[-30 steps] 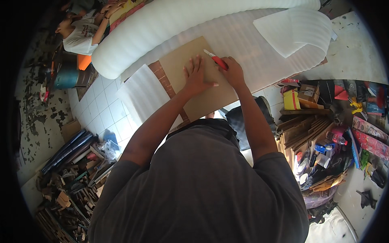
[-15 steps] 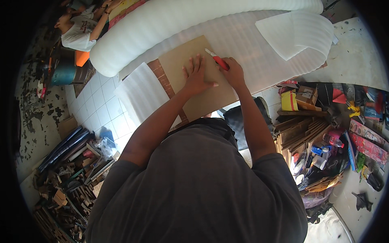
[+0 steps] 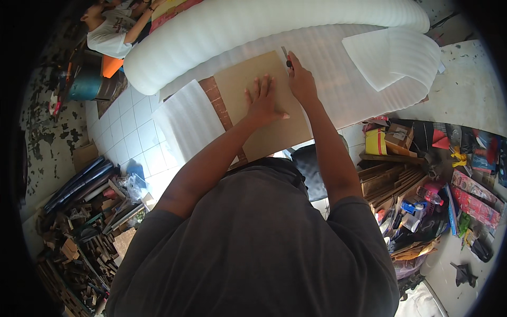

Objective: The person places a cardboard template over sheets of foam padding, cuts around the edges of the template with a utility knife, and gathers the cut foam pieces.

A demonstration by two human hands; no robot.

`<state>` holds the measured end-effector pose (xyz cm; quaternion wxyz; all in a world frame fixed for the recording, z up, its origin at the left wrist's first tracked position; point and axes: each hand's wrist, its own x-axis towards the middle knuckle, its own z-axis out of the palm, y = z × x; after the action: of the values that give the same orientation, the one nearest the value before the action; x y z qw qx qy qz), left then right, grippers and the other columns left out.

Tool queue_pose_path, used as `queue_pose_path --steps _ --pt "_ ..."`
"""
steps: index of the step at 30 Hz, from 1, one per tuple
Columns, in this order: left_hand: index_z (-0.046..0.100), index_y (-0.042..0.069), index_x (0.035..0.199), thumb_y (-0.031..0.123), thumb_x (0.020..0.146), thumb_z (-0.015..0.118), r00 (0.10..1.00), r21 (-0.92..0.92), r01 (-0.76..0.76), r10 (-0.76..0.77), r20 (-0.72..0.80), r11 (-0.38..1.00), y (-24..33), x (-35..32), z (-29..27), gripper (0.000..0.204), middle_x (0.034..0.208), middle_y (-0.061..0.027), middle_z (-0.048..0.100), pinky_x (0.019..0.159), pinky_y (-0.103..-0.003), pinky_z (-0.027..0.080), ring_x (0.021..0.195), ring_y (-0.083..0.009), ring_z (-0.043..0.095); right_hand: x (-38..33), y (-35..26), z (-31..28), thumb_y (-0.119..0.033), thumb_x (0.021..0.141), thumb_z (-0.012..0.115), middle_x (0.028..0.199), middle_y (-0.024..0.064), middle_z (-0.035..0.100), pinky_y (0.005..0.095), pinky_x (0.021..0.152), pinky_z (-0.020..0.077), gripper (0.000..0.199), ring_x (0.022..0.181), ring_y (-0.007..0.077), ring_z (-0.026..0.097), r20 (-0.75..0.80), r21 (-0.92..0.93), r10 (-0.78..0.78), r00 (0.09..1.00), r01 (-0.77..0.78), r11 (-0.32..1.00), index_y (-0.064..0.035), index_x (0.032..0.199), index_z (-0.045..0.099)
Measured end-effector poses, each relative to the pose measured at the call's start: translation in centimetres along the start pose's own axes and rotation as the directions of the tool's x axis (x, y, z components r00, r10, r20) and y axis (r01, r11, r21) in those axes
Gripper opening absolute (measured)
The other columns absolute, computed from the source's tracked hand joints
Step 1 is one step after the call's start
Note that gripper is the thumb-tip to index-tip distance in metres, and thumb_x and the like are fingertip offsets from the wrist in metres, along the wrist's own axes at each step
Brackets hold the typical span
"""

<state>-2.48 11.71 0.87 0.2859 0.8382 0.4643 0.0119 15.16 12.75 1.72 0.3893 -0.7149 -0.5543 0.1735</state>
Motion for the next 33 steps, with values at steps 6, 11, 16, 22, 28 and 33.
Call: queue_pose_path --steps 6,11,16,22,28,33 --pt "0.010 0.017 0.167 0.057 0.061 0.091 0.998 0.063 0.028 -0.031 0.051 0.998 0.8 0.3 -0.4 0.139 0.174 -0.0136 -0.003 0.117 -0.077 0.003 0.158 -0.0445 -0.008 1.7 -0.4 0.8 -0.012 0.101 0.055 0.106 0.0227 0.072 0.0545 0.083 0.0534 0.052 0.096 0.0439 0.069 0.194 -0.247 0.065 0.979 -0.015 0.969 -0.0197 0.152 0.047" --pt "0.011 0.021 0.167 0.057 0.061 0.091 0.998 0.067 0.024 -0.028 0.049 0.997 0.6 0.4 -0.1 0.137 0.173 -0.0160 -0.004 0.115 -0.079 0.004 0.157 -0.0471 -0.009 1.6 -0.5 0.4 -0.011 0.098 0.056 0.097 0.0234 0.072 0.0543 0.081 0.0552 0.053 0.091 0.0421 0.070 0.231 -0.291 0.026 0.973 0.044 0.956 -0.0177 0.151 0.048" --pt "0.010 0.018 0.167 0.057 0.061 0.091 0.999 0.097 0.013 -0.018 0.048 0.995 0.5 0.7 0.0 0.138 0.173 -0.0182 -0.005 0.112 -0.083 0.008 0.156 -0.0498 -0.009 1.7 -0.7 0.5 -0.012 0.100 0.055 0.096 0.0238 0.072 0.0545 0.081 0.0547 0.053 0.090 0.0424 0.070 0.255 -0.331 0.027 0.967 0.061 0.942 -0.0191 0.151 0.048" --pt "0.009 0.015 0.166 0.056 0.062 0.091 0.995 0.121 0.025 -0.036 0.090 0.992 1.3 0.9 -0.4 0.139 0.172 -0.0192 -0.004 0.110 -0.085 0.011 0.156 -0.0518 -0.009 2.2 -0.1 0.9 -0.013 0.101 0.054 0.097 0.0239 0.072 0.0547 0.081 0.0541 0.053 0.088 0.0425 0.070 0.263 -0.358 0.049 0.963 0.050 0.933 -0.0198 0.153 0.047" --pt "0.009 0.017 0.166 0.056 0.061 0.092 0.992 0.148 0.047 -0.064 0.111 0.988 1.3 1.2 -0.4 0.140 0.172 -0.0193 -0.005 0.110 -0.084 0.012 0.156 -0.0516 -0.009 1.8 -0.4 0.5 -0.012 0.101 0.053 0.096 0.0244 0.072 0.0546 0.080 0.0539 0.053 0.087 0.0423 0.070 0.283 -0.352 0.053 0.958 0.053 0.935 -0.0191 0.153 0.047" --pt "0.010 0.017 0.166 0.058 0.059 0.092 0.995 0.138 0.044 -0.056 0.086 0.989 1.0 1.2 0.0 0.141 0.172 -0.0194 -0.004 0.109 -0.085 0.011 0.156 -0.0512 -0.008 0.2 -0.6 -0.2 -0.012 0.101 0.053 0.094 0.0252 0.071 0.0545 0.079 0.0535 0.053 0.085 0.0426 0.070 0.296 -0.361 0.061 0.953 0.053 0.931 -0.0184 0.153 0.047"
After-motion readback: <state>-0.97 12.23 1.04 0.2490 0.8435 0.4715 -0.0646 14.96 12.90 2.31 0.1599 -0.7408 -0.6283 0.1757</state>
